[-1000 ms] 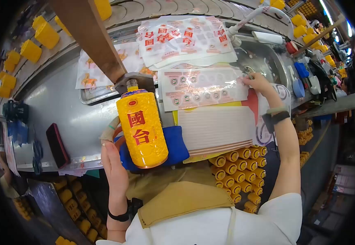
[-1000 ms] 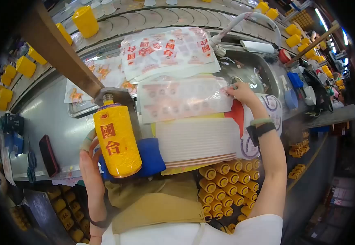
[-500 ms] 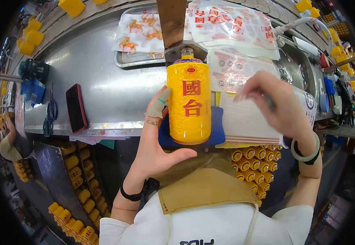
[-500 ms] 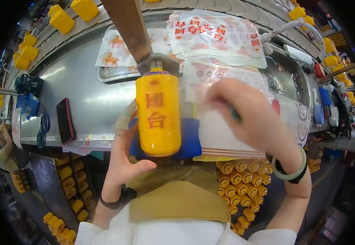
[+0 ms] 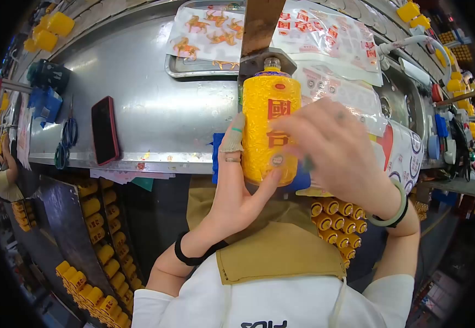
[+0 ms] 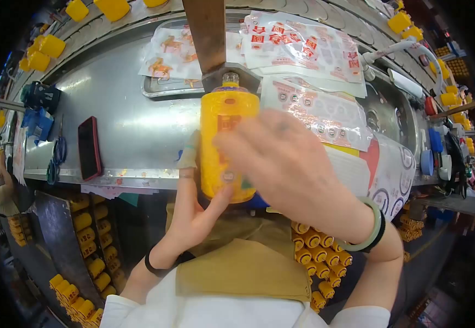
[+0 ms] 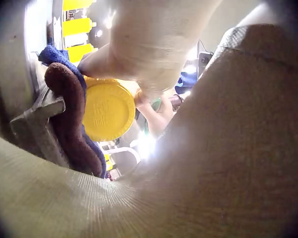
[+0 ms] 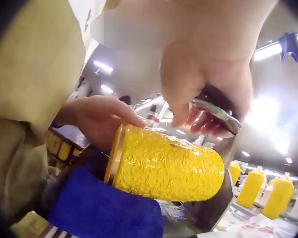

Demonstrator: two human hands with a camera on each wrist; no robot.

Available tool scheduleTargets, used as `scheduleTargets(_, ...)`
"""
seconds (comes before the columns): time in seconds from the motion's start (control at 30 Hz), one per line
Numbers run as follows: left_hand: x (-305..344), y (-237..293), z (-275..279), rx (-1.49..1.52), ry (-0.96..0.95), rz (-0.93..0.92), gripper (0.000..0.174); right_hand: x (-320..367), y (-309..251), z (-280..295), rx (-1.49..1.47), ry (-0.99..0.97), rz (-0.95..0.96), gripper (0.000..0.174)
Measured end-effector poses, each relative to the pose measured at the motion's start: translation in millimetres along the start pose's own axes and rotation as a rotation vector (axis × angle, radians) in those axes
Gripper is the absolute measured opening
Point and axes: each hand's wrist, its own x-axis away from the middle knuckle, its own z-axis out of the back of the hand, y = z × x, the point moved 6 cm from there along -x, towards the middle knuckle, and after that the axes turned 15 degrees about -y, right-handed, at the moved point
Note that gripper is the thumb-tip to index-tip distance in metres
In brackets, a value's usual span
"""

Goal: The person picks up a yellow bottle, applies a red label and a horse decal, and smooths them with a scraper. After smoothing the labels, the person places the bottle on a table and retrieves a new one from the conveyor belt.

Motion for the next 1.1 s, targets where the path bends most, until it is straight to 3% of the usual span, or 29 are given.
scheduleTargets(0.03, 1, -1, -2, 0.080, 0.020, 0.013, 0.089, 6, 10, 6, -0.042, 0.144, -0.095, 0.033)
scheduleTargets(0.1, 3, -1, -4, 0.160, 0.045, 0.029, 0.087, 18, 10, -1, -0.216, 0.158, -0.202, 0.031)
scheduleTargets(0.17, 3, -3, -5, 0.119, 0.041, 0.111, 0.087, 38, 22, -27, -0.653, 0.243, -0.474, 0.029)
scheduleTargets(0.23, 4, -3, -7, 0.095, 0.041, 0.111, 0.086, 45, 18, -50, -0.756, 0.266, -0.486, 0.029)
scheduleTargets(0.3, 4, -2, -7, 0.068, 0.039, 0.112, 0.086, 49, 16, -81, -1.282, 0.310, -0.610, 0.032)
scheduleTargets(0.4, 4, 2, -2, 0.194, 0.020, 0.073, 0.083, 46, 13, -92, -1.314, 0.349, -0.612, 0.033)
scheduleTargets(0.47, 4, -2, 5, 0.524, -0.017, 0.054, 0.082, 47, 14, -92, -1.320, 0.373, -0.609, 0.033)
scheduleTargets(0.63, 2, -9, 12, 0.585, -0.092, 0.053, 0.082, 47, 16, -94, -1.387, 0.380, -0.589, 0.035)
scheduleTargets(0.7, 2, -6, 11, 0.439, -0.121, -0.013, 0.081, 47, 14, -92, -1.385, 0.375, -0.607, 0.035)
scheduleTargets(0.83, 3, -5, 13, 0.446, -0.150, -0.009, 0.082, 46, 9, -91, -1.369, 0.425, -0.623, 0.035)
scheduleTargets(1.03, 6, -13, 16, 0.614, -0.148, 0.054, 0.083, 49, 12, -98, -1.438, 0.467, -0.647, 0.036)
scheduleTargets(1.1, 4, -12, 15, 0.620, -0.135, -0.007, 0.088, 47, 10, -93, -1.424, 0.438, -0.659, 0.036)
